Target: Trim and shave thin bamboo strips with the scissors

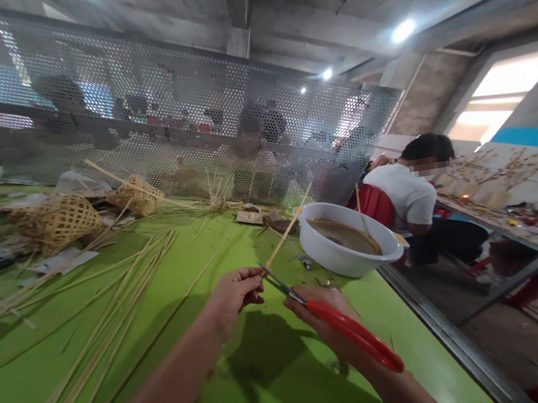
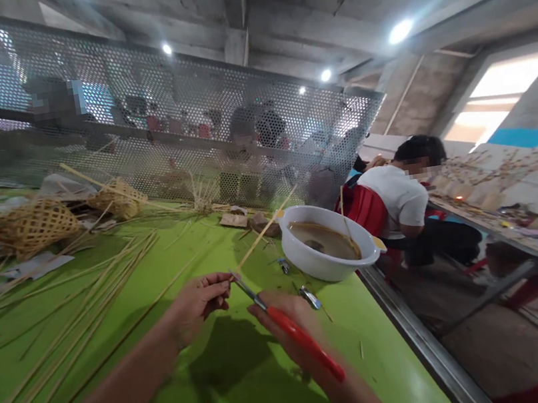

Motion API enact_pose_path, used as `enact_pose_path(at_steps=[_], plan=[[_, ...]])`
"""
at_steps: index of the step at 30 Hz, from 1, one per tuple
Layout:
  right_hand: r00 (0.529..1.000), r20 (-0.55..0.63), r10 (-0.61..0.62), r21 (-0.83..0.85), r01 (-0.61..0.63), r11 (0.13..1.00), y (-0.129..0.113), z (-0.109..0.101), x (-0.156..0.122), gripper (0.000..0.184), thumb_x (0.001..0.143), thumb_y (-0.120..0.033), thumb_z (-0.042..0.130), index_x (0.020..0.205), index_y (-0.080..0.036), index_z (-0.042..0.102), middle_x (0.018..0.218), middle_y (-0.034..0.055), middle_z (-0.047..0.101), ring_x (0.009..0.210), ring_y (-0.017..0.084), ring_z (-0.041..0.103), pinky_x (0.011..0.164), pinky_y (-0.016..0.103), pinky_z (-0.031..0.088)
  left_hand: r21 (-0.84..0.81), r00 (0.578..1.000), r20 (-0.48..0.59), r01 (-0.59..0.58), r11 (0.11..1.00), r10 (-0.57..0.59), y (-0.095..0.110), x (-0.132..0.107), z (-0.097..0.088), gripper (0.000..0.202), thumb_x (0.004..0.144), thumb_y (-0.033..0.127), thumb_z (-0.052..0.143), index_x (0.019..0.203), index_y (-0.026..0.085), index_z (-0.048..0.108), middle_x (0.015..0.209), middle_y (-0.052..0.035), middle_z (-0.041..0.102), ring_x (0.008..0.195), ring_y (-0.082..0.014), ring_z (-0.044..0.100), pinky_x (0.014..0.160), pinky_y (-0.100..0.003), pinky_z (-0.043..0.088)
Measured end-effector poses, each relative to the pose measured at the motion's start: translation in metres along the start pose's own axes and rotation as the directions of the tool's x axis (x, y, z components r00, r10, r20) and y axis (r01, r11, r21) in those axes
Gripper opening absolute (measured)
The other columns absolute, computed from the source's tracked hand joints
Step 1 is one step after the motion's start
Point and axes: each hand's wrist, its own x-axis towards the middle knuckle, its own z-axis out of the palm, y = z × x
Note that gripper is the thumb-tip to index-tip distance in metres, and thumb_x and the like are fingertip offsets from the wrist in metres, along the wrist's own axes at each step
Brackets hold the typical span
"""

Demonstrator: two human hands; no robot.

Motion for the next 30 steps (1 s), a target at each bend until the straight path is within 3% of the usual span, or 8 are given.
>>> enact_pose_path(at_steps=[5,9,14,19,23,27,30], plan=[[0.991,-0.133,0.021,0.013,-0.019,1.0,0.0005,0.0013,0.0009,0.037,0.088,-0.051,0.045,0.063,-0.023,0.042,0.059,-0.0015,0.046,0.055,0.016,0.042,0.052,0.029,0.031,0.018,1.0,0.021,0.002,1.0,-0.002,0.002,-0.0015,0.0014,0.022,0.073,0.015,0.065,0.094,0.01,0.07,0.064,0.0024,0.055,0.053,-0.0054,0.049,0.056,-0.019,0.045],[0.999,-0.027,-0.036,-0.005,0.036,0.999,0.0006,0.0021,0.0,0.036,0.089,-0.047,0.046,0.061,-0.023,0.046,0.058,-0.0012,0.049,0.052,0.015,0.041,0.05,0.029,0.03,0.036,1.0,0.001,-0.01,0.999,0.01,0.0021,-0.0015,0.0021,0.019,0.073,0.015,0.064,0.092,0.01,0.07,0.063,0.0025,0.055,0.052,-0.0058,0.05,0.056,-0.02,0.046],[0.987,-0.16,0.011,0.035,-0.005,0.999,0.0005,0.0009,-0.0001,0.036,0.089,-0.048,0.046,0.064,-0.022,0.046,0.06,-0.0021,0.048,0.055,0.015,0.045,0.052,0.027,0.033,0.024,0.999,0.045,-0.004,1.0,0.003,0.0035,-0.0022,0.0037,0.023,0.073,0.017,0.066,0.095,0.01,0.07,0.062,0.0027,0.053,0.053,-0.006,0.05,0.055,-0.019,0.045],[0.998,-0.06,-0.016,-0.014,0.016,1.0,0.0003,0.0014,-0.0023,0.035,0.09,-0.046,0.046,0.062,-0.024,0.047,0.06,-0.0021,0.051,0.055,0.016,0.045,0.052,0.028,0.033,0.039,0.999,0.031,-0.011,0.999,0.01,0.0031,-0.0016,0.0031,0.022,0.072,0.017,0.065,0.092,0.011,0.071,0.063,0.0024,0.054,0.052,-0.006,0.048,0.054,-0.02,0.045],[0.981,-0.192,0.029,0.022,-0.025,0.999,0.0044,0.0005,-0.0017,0.038,0.089,-0.051,0.046,0.064,-0.023,0.047,0.059,-0.0022,0.05,0.055,0.016,0.046,0.053,0.027,0.034,0.093,0.999,0.05,-0.008,0.996,0.003,0.0018,-0.0008,0.0033,0.025,0.074,0.02,0.063,0.096,0.012,0.071,0.065,0.0017,0.056,0.052,-0.0058,0.048,0.056,-0.02,0.045],[0.998,-0.045,-0.035,-0.024,0.034,0.999,0.0031,0.0002,-0.004,0.036,0.09,-0.045,0.046,0.064,-0.022,0.048,0.06,-0.0032,0.049,0.055,0.014,0.044,0.053,0.027,0.033,0.088,1.0,0.025,-0.015,0.996,0.013,0.0015,-0.0002,0.0035,0.021,0.072,0.018,0.064,0.091,0.012,0.071,0.064,0.0022,0.054,0.054,-0.0069,0.049,0.055,-0.02,0.045],[0.995,-0.095,-0.018,-0.029,0.015,0.999,0.0034,-0.0023,-0.003,0.035,0.089,-0.046,0.047,0.063,-0.022,0.047,0.06,-0.0032,0.048,0.056,0.015,0.043,0.053,0.027,0.032,0.087,0.999,0.041,-0.011,0.996,0.008,0.0025,-0.0009,0.004,0.022,0.072,0.018,0.063,0.092,0.011,0.071,0.063,0.0021,0.054,0.053,-0.0066,0.048,0.056,-0.02,0.046]])
